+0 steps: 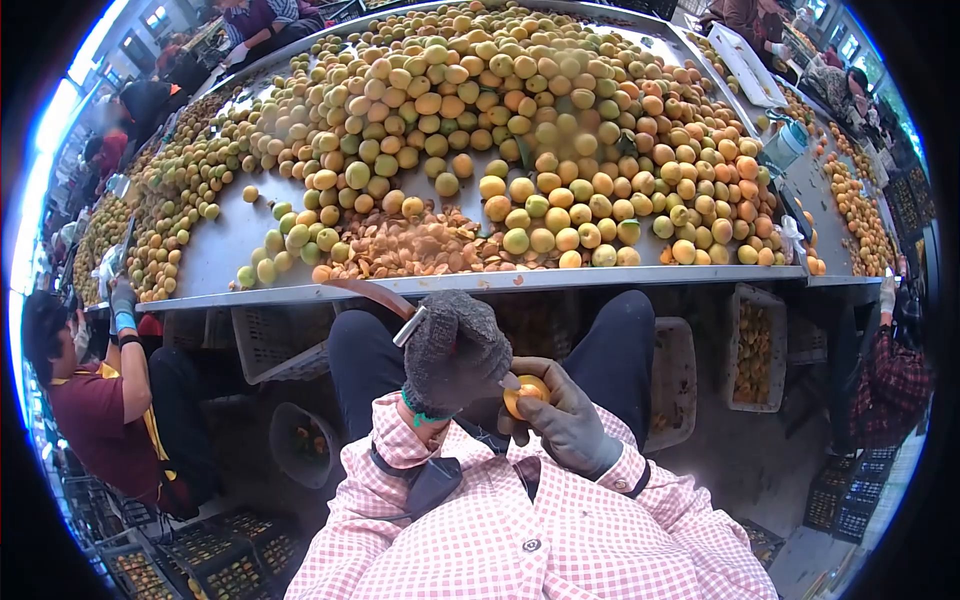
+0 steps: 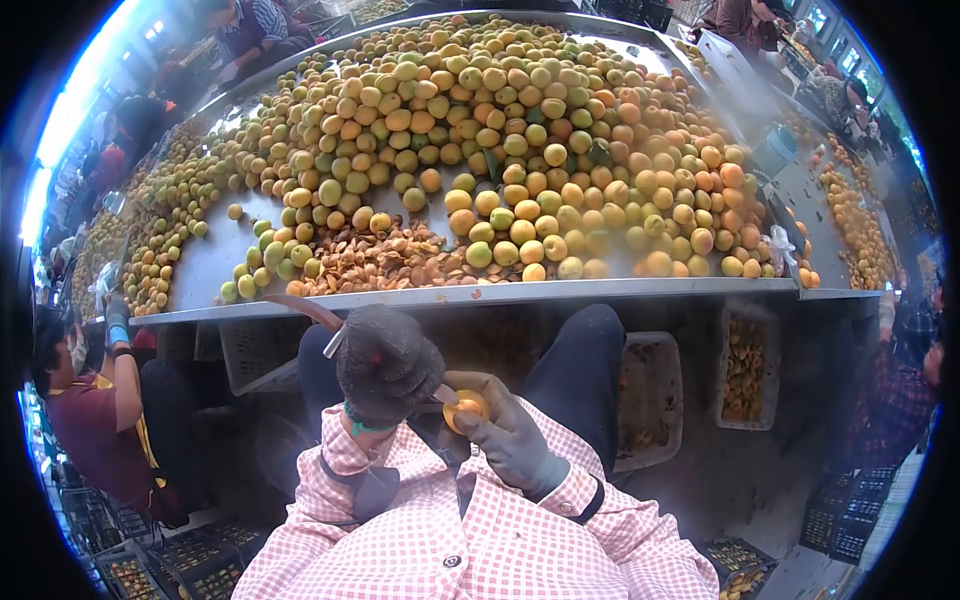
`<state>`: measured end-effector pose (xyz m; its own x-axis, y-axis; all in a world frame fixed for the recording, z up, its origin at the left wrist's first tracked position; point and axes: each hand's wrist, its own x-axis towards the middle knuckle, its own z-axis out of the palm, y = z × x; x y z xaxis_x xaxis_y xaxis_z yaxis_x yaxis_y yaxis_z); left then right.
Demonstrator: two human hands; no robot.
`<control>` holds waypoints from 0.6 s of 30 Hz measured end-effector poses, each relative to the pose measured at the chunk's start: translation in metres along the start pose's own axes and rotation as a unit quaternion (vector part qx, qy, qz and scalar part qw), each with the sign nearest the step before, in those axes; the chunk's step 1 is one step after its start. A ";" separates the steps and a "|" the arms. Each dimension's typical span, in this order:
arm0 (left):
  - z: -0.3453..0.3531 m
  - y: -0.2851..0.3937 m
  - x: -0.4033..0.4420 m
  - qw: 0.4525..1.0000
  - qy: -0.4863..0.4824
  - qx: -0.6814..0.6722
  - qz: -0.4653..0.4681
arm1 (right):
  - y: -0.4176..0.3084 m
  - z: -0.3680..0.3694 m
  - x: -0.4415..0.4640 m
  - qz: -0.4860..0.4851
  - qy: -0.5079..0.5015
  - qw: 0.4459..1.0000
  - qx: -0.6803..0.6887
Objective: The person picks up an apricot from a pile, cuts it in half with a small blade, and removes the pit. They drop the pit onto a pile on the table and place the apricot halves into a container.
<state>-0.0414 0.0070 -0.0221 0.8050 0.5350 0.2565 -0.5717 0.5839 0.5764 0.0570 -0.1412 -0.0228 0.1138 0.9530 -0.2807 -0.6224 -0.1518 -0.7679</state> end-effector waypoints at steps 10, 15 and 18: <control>-0.006 0.013 0.007 0.997 -0.073 0.005 0.013 | -0.003 -0.003 -0.002 -0.026 -0.049 0.998 -0.012; 0.001 0.006 0.000 0.999 -0.017 0.036 0.010 | 0.001 0.000 -0.002 -0.029 -0.027 0.999 -0.013; -0.004 0.000 -0.003 0.999 -0.015 -0.036 -0.008 | 0.004 -0.002 -0.003 -0.034 -0.035 0.999 -0.009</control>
<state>-0.0443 0.0082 -0.0261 0.8175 0.5074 0.2726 -0.5684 0.6343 0.5239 0.0560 -0.1451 -0.0265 0.1014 0.9770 -0.1873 -0.6015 -0.0898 -0.7938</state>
